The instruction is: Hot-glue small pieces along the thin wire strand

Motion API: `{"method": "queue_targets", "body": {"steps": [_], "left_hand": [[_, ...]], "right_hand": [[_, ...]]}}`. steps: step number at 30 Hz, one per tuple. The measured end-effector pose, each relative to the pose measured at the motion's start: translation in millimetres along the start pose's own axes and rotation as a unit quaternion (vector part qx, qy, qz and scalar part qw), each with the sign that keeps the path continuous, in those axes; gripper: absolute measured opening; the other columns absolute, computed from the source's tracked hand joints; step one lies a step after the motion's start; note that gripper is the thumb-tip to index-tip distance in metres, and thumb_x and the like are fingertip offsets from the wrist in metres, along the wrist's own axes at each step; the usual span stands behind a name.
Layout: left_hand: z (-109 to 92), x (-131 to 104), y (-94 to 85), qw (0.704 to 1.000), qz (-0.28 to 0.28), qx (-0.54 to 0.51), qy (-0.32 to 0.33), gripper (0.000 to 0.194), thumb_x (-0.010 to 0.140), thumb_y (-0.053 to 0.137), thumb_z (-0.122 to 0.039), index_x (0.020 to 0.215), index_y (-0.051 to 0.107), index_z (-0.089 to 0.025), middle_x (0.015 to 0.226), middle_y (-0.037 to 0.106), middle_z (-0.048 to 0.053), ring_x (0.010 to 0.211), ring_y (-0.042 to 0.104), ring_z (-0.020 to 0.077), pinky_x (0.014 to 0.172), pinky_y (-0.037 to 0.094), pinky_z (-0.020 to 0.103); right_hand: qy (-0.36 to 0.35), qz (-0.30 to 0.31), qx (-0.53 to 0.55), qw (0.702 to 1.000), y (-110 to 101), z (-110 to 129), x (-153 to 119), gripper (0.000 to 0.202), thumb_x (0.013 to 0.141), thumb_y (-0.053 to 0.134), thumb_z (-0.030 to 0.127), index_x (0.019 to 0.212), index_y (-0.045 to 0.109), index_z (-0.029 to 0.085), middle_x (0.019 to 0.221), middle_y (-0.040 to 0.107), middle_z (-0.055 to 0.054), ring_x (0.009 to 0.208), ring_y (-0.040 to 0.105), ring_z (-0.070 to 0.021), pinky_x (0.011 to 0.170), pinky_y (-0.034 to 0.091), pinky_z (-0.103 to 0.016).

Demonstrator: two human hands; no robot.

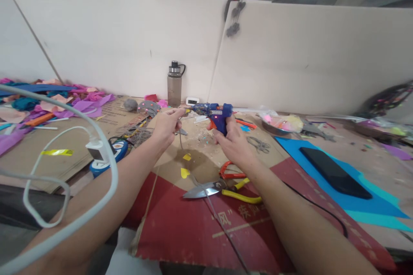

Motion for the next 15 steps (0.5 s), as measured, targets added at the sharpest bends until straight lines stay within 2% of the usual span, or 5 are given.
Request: {"method": "queue_targets", "body": {"steps": [7,15], "left_hand": [[-2.0,-2.7,2.6,1.0,0.015,0.005,0.016,0.018,0.062,0.07,-0.029,0.064,0.061,-0.015,0.048,0.049,-0.005,0.036,0.036,0.0035,0.036,0.016,0.019],[-3.6,-4.2,3.6,0.999,0.009,0.028,0.03,0.018,0.063,0.07,-0.03,0.067,0.063,-0.014,0.05,0.05,-0.005,0.036,0.038,0.0033,0.035,0.019,0.018]], "right_hand": [[-0.03,0.003,0.002,1.0,2.8,2.2,0.1,0.021,0.077,0.044,0.015,0.097,0.046,0.022,0.085,0.055,-0.002,0.075,0.051,-0.0171,0.074,0.044,-0.034],[-0.02,0.008,-0.023,1.0,4.4,1.3,-1.5,0.023,0.078,0.044,0.016,0.1,0.047,0.021,0.088,0.058,-0.005,0.079,0.054,-0.0196,0.074,0.043,-0.035]]}}
Point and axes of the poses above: each hand's wrist, its own x-axis towards the middle knuckle, its own y-axis out of the palm, z = x × y, the point moved 5 cm from there along x, towards the middle knuckle
